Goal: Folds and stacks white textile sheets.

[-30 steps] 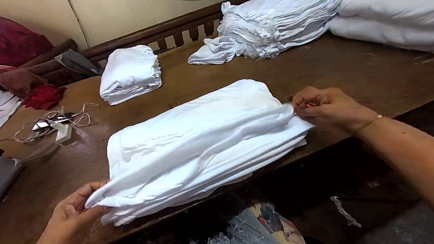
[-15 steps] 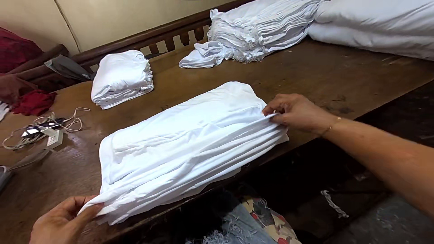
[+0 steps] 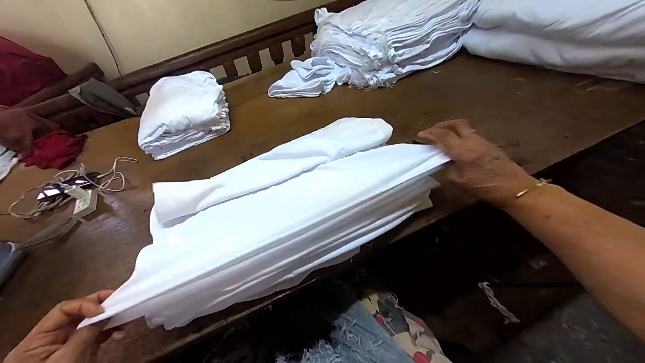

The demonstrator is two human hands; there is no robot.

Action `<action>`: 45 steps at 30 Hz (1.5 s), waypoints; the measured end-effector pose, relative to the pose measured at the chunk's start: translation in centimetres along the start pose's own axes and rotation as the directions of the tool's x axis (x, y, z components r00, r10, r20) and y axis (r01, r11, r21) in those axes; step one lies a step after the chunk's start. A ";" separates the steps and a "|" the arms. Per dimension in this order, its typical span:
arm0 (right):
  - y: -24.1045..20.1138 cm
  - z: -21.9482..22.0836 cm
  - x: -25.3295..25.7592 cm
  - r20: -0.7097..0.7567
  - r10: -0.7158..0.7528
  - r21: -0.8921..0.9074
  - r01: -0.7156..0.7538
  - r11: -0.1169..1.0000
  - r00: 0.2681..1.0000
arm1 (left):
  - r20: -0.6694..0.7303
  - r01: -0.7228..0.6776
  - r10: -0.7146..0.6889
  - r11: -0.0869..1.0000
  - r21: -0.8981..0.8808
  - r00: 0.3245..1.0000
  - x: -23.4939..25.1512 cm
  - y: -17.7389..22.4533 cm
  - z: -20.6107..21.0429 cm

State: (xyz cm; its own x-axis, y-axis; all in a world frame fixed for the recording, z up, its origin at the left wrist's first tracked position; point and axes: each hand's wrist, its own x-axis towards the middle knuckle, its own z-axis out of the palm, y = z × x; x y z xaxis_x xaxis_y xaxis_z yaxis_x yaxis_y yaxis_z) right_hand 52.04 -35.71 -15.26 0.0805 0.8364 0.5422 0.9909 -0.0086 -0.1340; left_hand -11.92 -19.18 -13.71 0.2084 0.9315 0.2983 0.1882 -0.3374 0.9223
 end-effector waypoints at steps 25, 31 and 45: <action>-2.7 3.5 18.8 0.389 0.133 0.256 -0.245 0.935 0.912 | 0.154 0.002 -0.194 0.628 0.779 0.969 19.0 1.9 9.3; 0.1 -2.5 11.8 -0.029 -0.131 0.649 0.118 0.752 0.991 | 0.342 -0.553 0.452 0.772 0.313 0.824 13.9 3.2 4.1; -2.9 -0.4 4.3 0.248 -0.062 0.200 0.011 0.980 0.967 | 0.217 -0.203 0.088 0.780 0.592 0.972 4.6 2.1 8.6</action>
State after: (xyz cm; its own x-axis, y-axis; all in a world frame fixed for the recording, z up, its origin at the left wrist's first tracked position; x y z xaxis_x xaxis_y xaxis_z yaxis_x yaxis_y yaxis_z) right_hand 49.51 -32.29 -12.22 -0.0099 0.9451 0.3265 0.9503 0.1106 -0.2912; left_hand -2.31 -16.80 -12.48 0.4278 0.8464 0.3173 0.6727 -0.5325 0.5137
